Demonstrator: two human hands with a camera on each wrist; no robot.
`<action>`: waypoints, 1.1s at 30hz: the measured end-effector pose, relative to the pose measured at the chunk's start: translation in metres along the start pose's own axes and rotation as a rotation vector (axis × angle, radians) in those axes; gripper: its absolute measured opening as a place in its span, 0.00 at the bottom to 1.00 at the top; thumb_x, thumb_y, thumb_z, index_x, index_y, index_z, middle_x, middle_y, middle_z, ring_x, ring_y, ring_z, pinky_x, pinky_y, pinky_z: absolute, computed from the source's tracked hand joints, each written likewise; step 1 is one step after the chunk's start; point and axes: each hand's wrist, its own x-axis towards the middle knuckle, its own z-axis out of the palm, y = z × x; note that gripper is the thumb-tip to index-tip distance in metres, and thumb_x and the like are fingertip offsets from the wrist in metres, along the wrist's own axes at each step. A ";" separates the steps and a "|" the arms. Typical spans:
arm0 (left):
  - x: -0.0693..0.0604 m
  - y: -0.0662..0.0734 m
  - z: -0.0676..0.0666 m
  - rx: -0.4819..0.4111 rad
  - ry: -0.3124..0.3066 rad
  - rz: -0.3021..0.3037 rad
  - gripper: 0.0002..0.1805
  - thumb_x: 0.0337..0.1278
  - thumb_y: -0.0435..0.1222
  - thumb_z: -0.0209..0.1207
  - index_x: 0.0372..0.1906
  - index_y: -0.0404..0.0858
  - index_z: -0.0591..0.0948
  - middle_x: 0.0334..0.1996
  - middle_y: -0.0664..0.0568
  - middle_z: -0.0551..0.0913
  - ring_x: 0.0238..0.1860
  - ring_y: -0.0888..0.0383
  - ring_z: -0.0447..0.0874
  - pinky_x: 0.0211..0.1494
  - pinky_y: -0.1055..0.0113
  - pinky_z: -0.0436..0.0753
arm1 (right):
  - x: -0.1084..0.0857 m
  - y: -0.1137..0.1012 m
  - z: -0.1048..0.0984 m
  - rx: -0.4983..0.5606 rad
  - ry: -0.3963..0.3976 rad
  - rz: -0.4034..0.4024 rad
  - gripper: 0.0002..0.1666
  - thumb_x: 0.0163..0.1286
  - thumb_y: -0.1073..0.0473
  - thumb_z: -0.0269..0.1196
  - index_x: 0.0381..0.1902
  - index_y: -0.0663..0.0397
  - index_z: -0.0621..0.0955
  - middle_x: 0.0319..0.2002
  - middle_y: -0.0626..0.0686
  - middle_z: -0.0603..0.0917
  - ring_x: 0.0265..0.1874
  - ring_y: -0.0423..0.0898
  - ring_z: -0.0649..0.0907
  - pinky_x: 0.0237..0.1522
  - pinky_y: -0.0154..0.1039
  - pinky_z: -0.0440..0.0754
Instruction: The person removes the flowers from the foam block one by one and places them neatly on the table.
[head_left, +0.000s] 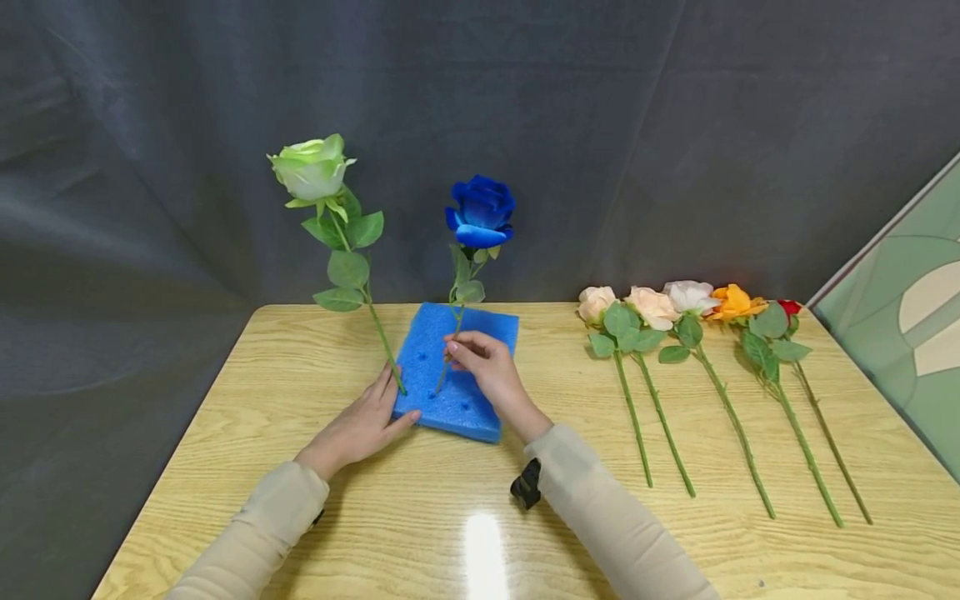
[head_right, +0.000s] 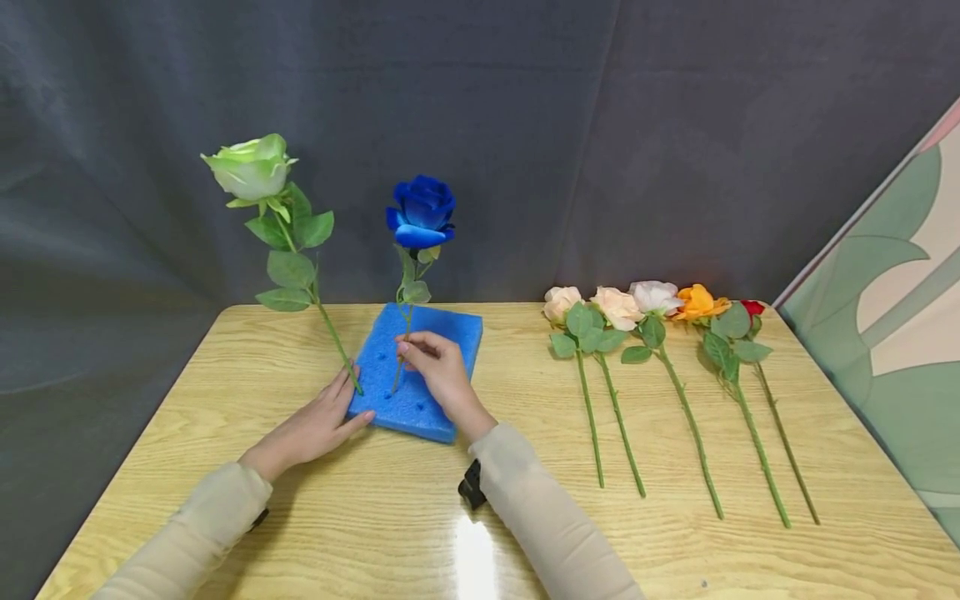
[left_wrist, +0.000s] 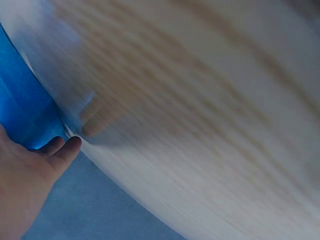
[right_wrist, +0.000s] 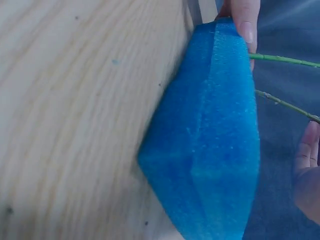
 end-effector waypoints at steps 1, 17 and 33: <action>0.000 0.000 0.000 -0.002 0.000 0.000 0.48 0.69 0.58 0.43 0.74 0.28 0.40 0.76 0.34 0.36 0.76 0.38 0.42 0.75 0.44 0.57 | 0.000 -0.002 0.000 0.011 0.007 -0.009 0.16 0.71 0.65 0.56 0.52 0.71 0.79 0.39 0.59 0.85 0.34 0.34 0.83 0.44 0.35 0.85; -0.004 -0.004 0.002 -0.015 -0.023 -0.004 0.48 0.68 0.61 0.40 0.75 0.31 0.39 0.76 0.36 0.33 0.77 0.39 0.40 0.75 0.44 0.55 | -0.001 -0.024 -0.038 0.057 0.028 -0.031 0.22 0.70 0.71 0.54 0.61 0.76 0.70 0.29 0.36 0.82 0.30 0.31 0.83 0.37 0.26 0.83; -0.003 0.000 -0.001 -0.011 -0.022 0.004 0.47 0.69 0.59 0.41 0.75 0.30 0.40 0.76 0.36 0.33 0.77 0.39 0.41 0.76 0.45 0.56 | -0.017 -0.020 -0.105 -0.134 -0.010 0.025 0.27 0.70 0.67 0.56 0.66 0.69 0.68 0.34 0.37 0.81 0.36 0.33 0.84 0.42 0.29 0.84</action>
